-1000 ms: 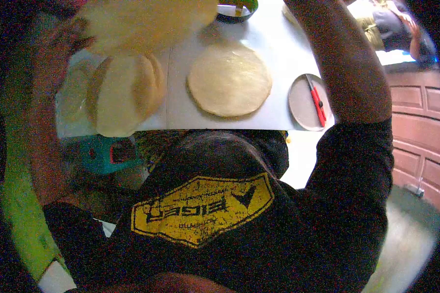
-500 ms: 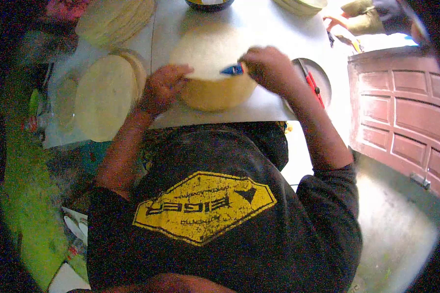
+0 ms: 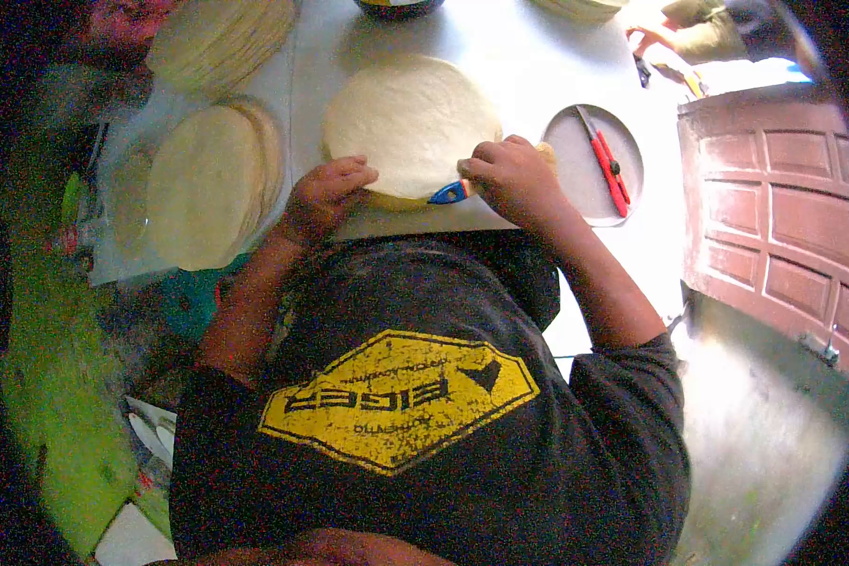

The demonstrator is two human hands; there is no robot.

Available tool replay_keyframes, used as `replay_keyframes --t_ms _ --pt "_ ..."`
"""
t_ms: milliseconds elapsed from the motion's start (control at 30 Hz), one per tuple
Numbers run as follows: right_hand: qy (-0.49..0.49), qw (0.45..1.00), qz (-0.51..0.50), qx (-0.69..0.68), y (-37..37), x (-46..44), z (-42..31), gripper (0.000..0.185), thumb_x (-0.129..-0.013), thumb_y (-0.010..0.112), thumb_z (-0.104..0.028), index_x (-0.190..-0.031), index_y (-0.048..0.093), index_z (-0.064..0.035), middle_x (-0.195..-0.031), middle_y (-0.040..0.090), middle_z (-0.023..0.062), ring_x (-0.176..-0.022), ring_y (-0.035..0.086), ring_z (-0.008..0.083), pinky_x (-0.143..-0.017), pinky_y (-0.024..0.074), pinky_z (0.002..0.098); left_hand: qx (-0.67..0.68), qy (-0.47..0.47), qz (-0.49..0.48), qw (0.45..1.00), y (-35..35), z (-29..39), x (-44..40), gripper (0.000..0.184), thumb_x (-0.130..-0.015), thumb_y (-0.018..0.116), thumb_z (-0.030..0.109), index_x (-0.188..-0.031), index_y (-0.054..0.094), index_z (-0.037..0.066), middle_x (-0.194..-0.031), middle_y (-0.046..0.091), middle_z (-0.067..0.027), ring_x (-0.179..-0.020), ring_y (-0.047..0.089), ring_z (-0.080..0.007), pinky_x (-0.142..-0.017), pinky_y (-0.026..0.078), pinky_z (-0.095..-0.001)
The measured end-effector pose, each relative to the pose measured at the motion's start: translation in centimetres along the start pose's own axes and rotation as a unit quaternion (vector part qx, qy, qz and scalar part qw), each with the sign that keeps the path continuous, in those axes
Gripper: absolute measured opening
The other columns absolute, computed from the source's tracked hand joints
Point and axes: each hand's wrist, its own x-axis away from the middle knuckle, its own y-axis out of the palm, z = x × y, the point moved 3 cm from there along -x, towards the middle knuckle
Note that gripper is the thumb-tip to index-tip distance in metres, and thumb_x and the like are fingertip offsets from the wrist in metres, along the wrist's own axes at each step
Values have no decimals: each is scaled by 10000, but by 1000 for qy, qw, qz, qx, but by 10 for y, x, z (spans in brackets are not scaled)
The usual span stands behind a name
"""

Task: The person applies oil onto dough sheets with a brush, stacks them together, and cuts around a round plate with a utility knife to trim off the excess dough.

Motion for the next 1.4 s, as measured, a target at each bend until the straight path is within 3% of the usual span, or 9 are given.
replay_keyframes --t_ms 433,700,767,900,1000,1133,1267,1367,1400 --pt "152 981 -94 -71 -18 -3 -6 266 -738 669 -49 -1001 653 -86 -977 610 110 -883 615 305 -766 486 406 -79 46 -43 995 5 -1 11 278 -753 738 162 -1023 686 117 -1040 653 -62 -1120 585 -281 -959 459 -453" --pt "72 952 281 101 -17 -116 -2 191 -825 650 -216 -975 643 -99 -943 621 172 -825 631 364 -707 519 474 -140 -10 -22 990 1 -4 27 342 -769 739 238 -1089 661 145 -1143 612 -40 -1200 529 -254 -1076 284 -575" --pt "256 965 58 14 4 -134 -8 201 -875 597 -267 -974 647 -99 -934 627 182 -823 642 371 -698 530 480 -156 -18 -22 987 1 -4 32 341 -772 735 244 -1090 662 145 -1149 611 -42 -1202 524 -269 -1079 279 -577" --pt "151 988 -25 -28 44 -152 -61 229 -892 561 -267 -951 647 -63 -943 624 172 -881 636 363 -751 523 484 -251 -42 -26 967 5 -18 40 329 -777 719 246 -1083 669 138 -1165 609 -52 -1199 512 -327 -1080 277 -583" --pt "37 994 -27 -101 34 -136 -55 239 -873 593 -260 -962 644 -45 -966 635 161 -898 637 353 -740 526 462 -197 -57 -18 979 4 -28 43 326 -767 713 237 -1072 674 128 -1166 608 -63 -1189 508 -350 -1073 287 -583" --pt "282 957 8 -66 -10 -113 -3 156 -845 610 -182 -932 641 -56 -901 626 136 -871 640 325 -739 519 427 -168 -41 40 984 -1 -14 39 326 -756 714 228 -1060 672 120 -1140 612 -69 -1173 516 -336 -1062 305 -581" --pt "117 977 -153 -94 27 -70 -64 159 -828 612 -160 -972 636 -97 -891 598 137 -851 627 327 -735 514 431 -141 -42 49 988 -3 -14 34 330 -751 720 226 -1057 667 116 -1093 615 -77 -1138 532 -333 -1042 332 -574" --pt "86 976 7 -199 -7 -60 -26 187 -864 618 -197 -1021 644 -98 -886 598 141 -842 620 342 -736 515 415 -131 -54 58 988 -6 -11 33 330 -749 720 217 -1055 664 105 -1081 617 -84 -1115 542 -338 -1033 346 -565" --pt "166 985 25 -31 -16 -67 -9 167 -875 624 -208 -985 637 -84 -881 602 141 -835 621 346 -726 516 410 -130 -52 63 988 -6 -10 33 331 -749 718 211 -1055 662 97 -1080 619 -88 -1104 548 -344 -1031 351 -558"
